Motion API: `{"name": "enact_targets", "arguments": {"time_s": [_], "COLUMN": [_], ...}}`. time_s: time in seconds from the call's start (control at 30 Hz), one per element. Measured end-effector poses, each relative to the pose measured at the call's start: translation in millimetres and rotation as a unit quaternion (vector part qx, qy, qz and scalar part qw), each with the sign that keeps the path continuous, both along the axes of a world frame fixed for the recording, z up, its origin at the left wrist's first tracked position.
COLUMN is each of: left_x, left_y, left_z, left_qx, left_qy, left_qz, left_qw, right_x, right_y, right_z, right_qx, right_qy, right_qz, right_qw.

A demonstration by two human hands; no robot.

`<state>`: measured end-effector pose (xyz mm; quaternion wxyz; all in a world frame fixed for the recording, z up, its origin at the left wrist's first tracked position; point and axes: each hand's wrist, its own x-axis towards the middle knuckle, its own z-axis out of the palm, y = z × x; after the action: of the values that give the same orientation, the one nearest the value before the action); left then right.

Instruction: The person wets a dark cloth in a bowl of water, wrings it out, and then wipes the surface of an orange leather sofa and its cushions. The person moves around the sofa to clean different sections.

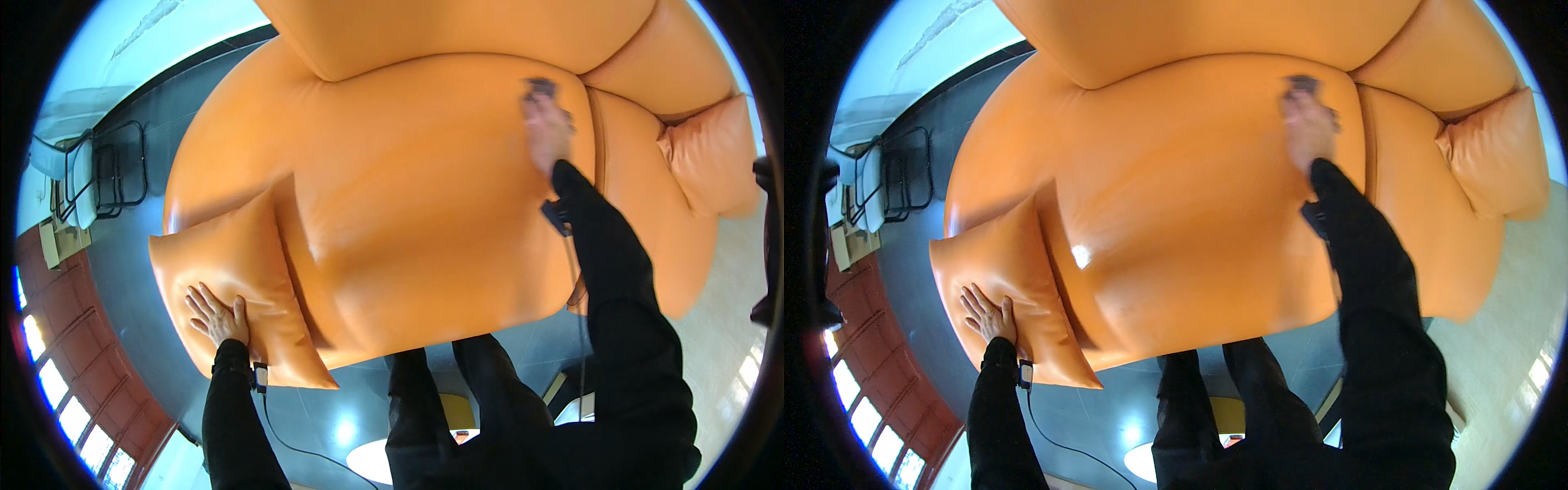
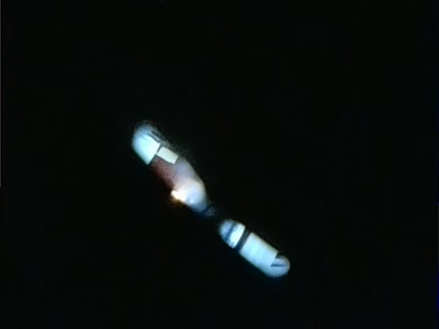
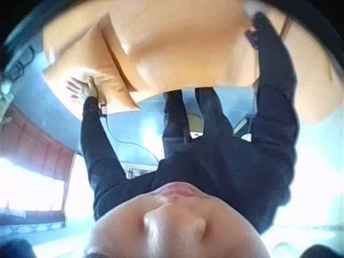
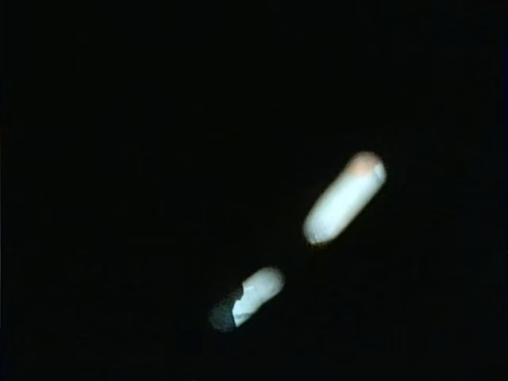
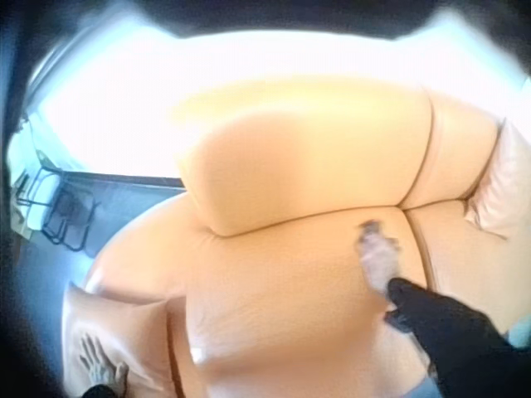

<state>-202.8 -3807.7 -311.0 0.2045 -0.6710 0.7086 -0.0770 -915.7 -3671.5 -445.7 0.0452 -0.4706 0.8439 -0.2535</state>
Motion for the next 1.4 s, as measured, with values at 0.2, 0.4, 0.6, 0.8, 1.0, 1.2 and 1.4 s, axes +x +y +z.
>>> {"name": "enact_targets", "arguments": {"time_s": [0.2, 0.4, 0.6, 0.8, 1.0, 1.2, 1.4], "left_x": [7.8, 11.8, 14.0, 15.5, 16.8, 19.7, 27.7], "left_y": [2.1, 1.6, 2.6, 3.7, 2.0, 2.8, 2.6], "left_z": [-7.8, -13.0, -19.4, -22.5, -22.8, -25.5, -31.3], "left_qx": [-0.025, -0.033, -0.033, -0.057, -0.033, -0.038, -0.064], "left_qy": [0.024, 0.057, 0.089, 0.113, 0.1, 0.085, 0.088], "left_qz": [-0.04, -0.048, -0.059, -0.087, -0.059, -0.059, -0.089], "left_qw": [0.999, 0.997, 0.994, 0.988, 0.993, 0.994, 0.99], "right_x": [-148.8, -111.8, -63.3, 95.5, 321.9, 394.3, 310.0], "right_y": [80.4, 36.4, -19.3, -144.4, -243.5, -228.8, -196.3], "right_z": [-65.1, -31.3, -40.3, -32.8, 18.0, 36.0, 39.6], "right_qx": [-0.037, 0.06, 0.121, -0.037, -0.082, -0.056, -0.029], "right_qy": [0.004, -0.007, 0.151, 0.294, 0.062, -0.014, 0.02], "right_qz": [-0.195, -0.262, -0.142, 0.112, 0.226, 0.344, 0.426], "right_qw": [0.98, 0.963, 0.971, 0.948, 0.969, 0.937, 0.904]}}
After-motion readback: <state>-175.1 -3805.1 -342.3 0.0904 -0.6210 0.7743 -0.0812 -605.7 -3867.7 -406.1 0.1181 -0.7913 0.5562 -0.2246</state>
